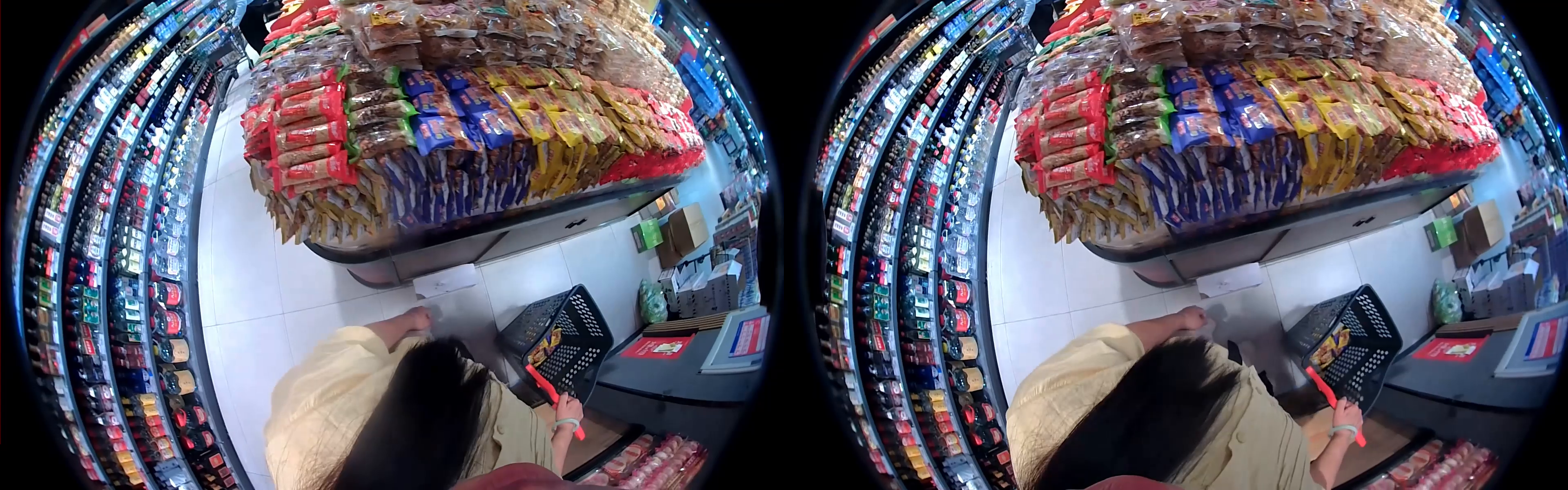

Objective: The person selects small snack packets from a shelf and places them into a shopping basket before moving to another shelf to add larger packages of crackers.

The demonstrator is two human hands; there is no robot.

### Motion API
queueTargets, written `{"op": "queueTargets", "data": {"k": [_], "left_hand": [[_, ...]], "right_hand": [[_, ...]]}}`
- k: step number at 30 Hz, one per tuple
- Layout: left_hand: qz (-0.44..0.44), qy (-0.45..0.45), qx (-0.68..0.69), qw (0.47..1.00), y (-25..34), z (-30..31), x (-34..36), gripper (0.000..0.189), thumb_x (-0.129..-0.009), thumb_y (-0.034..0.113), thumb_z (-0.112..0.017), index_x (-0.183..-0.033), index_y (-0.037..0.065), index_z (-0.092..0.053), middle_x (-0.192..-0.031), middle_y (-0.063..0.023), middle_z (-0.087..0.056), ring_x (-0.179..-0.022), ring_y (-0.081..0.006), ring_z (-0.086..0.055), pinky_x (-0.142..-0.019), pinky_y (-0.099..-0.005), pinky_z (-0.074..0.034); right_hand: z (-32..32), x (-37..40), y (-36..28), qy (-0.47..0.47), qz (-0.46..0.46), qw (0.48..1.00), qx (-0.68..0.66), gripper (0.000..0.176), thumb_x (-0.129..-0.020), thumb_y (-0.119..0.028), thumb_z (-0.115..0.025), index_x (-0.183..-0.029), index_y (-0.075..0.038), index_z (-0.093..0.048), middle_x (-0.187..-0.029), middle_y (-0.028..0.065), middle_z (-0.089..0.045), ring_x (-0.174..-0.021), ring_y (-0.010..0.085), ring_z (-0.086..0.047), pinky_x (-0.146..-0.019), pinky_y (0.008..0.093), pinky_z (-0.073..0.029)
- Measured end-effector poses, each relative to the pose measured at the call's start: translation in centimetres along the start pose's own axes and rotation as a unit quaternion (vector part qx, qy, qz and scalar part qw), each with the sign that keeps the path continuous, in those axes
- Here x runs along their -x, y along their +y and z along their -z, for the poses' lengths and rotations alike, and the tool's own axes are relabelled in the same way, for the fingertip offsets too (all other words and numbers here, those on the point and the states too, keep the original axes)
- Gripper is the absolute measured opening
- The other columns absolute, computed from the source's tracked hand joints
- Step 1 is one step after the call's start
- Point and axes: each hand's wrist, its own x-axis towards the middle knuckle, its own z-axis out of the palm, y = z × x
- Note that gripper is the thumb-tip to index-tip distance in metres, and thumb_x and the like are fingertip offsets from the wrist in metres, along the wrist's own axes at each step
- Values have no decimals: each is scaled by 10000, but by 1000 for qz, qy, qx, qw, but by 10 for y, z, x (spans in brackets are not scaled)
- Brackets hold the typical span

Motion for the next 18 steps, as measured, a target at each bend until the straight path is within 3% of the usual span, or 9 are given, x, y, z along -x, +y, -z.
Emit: {"op": "queueTargets", "data": {"k": [2,6,7,9,10,12,15,16,18], "left_hand": [[21,-27,-15,999,-25,15,13,291,-748,297,-607,-948,101,-687,-996,-145,-661,-956,-300,-615,-856,-380,-473],[-110,-132,-310,935,-125,9,1,218,-755,254,-584,-863,102,-698,-896,-143,-660,-867,-307,-629,-774,-413,-502],[-93,-97,-275,952,-149,7,0,253,-741,296,-581,-827,91,-702,-909,-159,-662,-865,-336,-630,-768,-417,-505],[-174,-111,-380,902,-150,19,8,264,-737,289,-594,-837,66,-695,-913,-170,-661,-804,-342,-635,-722,-426,-507],[-168,-101,-251,948,-171,14,3,257,-768,275,-589,-844,47,-681,-888,-162,-660,-775,-283,-645,-690,-384,-511],[37,-88,-51,994,-107,35,38,262,-790,276,-595,-866,35,-665,-842,-141,-660,-750,-206,-645,-663,-335,-512],[46,-94,30,994,-79,20,60,259,-799,263,-599,-908,36,-658,-818,-126,-667,-748,-149,-636,-672,-295,-506],[41,-82,95,991,-77,13,70,247,-803,244,-598,-917,33,-658,-820,-123,-672,-756,-152,-636,-693,-293,-503],[40,-67,147,986,-81,5,89,235,-806,224,-596,-925,31,-658,-821,-120,-678,-764,-156,-635,-714,-291,-501]], "right_hand": [[-11,13,-3,11,-3,1000,22,472,-854,-421,-435,-772,-32,-687,-779,251,-630,-783,429,-612,-745,510,-469],[-14,33,-21,-28,31,992,119,440,-935,-415,-325,-1008,-90,-613,-919,196,-632,-817,366,-605,-681,491,-477],[-32,31,-9,-35,58,993,101,400,-945,-365,-326,-1044,-87,-596,-930,189,-621,-800,354,-602,-681,484,-481],[-43,36,-10,-9,80,990,116,339,-944,-302,-351,-970,-79,-605,-915,198,-619,-816,350,-593,-703,479,-480],[-31,43,-27,0,44,998,54,554,-921,-478,-309,-838,-56,-658,-910,189,-648,-865,374,-609,-765,475,-480],[-11,56,-46,-24,-20,999,22,538,-914,-461,-308,-878,-66,-671,-969,183,-649,-915,364,-608,-835,466,-459],[-1,68,-52,-62,-76,995,-7,516,-870,-465,-338,-860,-96,-700,-967,185,-656,-958,357,-606,-872,452,-452],[-13,74,-45,-4,-53,999,-13,545,-868,-494,-354,-767,-82,-696,-864,195,-658,-878,369,-616,-803,454,-469],[-19,84,-43,0,-43,999,-26,497,-871,-465,-381,-777,-93,-698,-853,199,-655,-867,366,-615,-804,455,-466]]}}
